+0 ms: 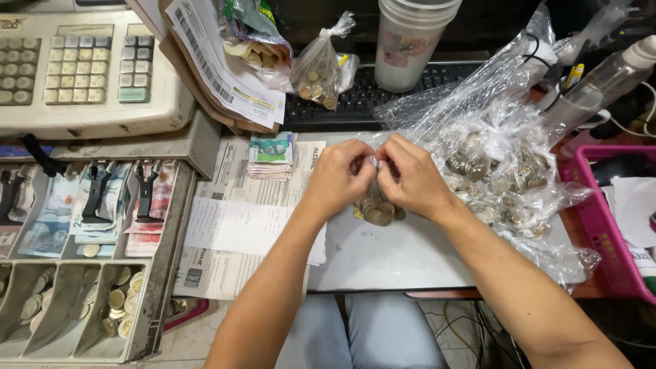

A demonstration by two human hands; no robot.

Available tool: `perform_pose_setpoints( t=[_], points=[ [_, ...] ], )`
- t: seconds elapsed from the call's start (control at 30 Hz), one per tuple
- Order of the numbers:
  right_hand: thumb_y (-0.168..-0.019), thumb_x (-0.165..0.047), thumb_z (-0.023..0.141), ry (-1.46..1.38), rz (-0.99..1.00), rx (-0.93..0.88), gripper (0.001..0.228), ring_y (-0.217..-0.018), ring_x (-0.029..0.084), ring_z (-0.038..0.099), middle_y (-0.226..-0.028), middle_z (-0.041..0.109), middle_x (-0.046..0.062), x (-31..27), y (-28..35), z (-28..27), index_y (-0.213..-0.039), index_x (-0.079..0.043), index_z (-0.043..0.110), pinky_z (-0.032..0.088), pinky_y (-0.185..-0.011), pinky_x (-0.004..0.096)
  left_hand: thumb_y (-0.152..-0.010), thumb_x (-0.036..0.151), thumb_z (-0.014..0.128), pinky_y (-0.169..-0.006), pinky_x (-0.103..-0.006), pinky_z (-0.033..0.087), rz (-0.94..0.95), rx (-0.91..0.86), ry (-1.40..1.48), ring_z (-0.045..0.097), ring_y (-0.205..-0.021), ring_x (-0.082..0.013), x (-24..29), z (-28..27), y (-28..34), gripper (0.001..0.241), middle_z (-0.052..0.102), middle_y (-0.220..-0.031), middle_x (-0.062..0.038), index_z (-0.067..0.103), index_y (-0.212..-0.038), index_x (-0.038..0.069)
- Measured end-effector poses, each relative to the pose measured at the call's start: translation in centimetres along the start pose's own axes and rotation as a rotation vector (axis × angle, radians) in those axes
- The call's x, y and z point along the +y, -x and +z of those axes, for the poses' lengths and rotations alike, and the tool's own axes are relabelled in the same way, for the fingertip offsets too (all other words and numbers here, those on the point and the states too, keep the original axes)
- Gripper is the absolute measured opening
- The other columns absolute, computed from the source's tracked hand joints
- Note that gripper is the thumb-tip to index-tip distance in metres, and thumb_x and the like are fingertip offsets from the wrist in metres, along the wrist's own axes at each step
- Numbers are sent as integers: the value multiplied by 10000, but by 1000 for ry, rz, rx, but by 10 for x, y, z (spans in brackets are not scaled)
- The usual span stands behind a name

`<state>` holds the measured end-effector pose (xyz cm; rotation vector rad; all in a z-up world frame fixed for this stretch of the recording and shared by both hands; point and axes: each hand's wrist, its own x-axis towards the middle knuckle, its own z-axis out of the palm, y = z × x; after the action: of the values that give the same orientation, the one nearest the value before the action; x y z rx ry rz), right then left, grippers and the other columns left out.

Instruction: Sorting and bagging coins into small plastic bags at a checkout counter.

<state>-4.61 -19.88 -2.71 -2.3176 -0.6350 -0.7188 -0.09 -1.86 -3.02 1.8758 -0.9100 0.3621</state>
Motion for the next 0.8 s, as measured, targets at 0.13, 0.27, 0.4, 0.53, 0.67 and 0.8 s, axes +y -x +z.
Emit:
perform_pose_setpoints(
  t=[0.13,0.27,0.4,0.53,0.67,0.8],
  points=[
    [-904,-71,610,12,-25,1,40,-693,314,628,-763,551,84,2,-1,1,-932,-93,628,518,-617,387,-808,101,652,-569,-336,539,-68,42,90,662,-575,-237,-8,4,-1,75,610,-575,-45,722,-829,115],
    [-900,-39,635,-29,-14,23,56,-698,322,642,-777,584,99,-4,-3,1,-940,-75,652,527,-628,388,-788,108,658,-548,-335,528,-125,66,90,657,-548,-242,-12,8,1,79,609,-545,-57,732,-816,104],
    [-919,-67,697,-50,-4,47,35,-705,293,658,-798,630,81,-14,-5,-2,-947,-83,683,531,-630,370,-796,131,646,-551,-411,537,-157,96,28,676,-582,-328,2,-2,2,93,623,-562,-98,729,-804,90],
    [-935,-69,717,-10,-3,75,25,-717,257,677,-820,667,63,-13,-5,3,-954,-85,715,542,-628,354,-786,163,647,-565,-433,553,-184,80,-85,687,-614,-333,3,-4,1,83,621,-570,-82,716,-779,117],
    [-928,-95,720,77,41,17,54,-751,279,691,-850,675,76,-19,-4,4,-978,-78,710,546,-619,381,-778,195,647,-569,-462,560,-214,38,-184,690,-627,-347,5,-4,2,87,612,-569,-75,688,-740,129],
    [-923,-81,709,138,60,-24,35,-712,262,691,-817,662,55,-6,4,11,-957,-88,709,550,-595,374,-750,190,642,-550,-453,545,-221,20,-184,668,-593,-358,8,-4,1,93,572,-532,-82,657,-694,118]
  ],
)
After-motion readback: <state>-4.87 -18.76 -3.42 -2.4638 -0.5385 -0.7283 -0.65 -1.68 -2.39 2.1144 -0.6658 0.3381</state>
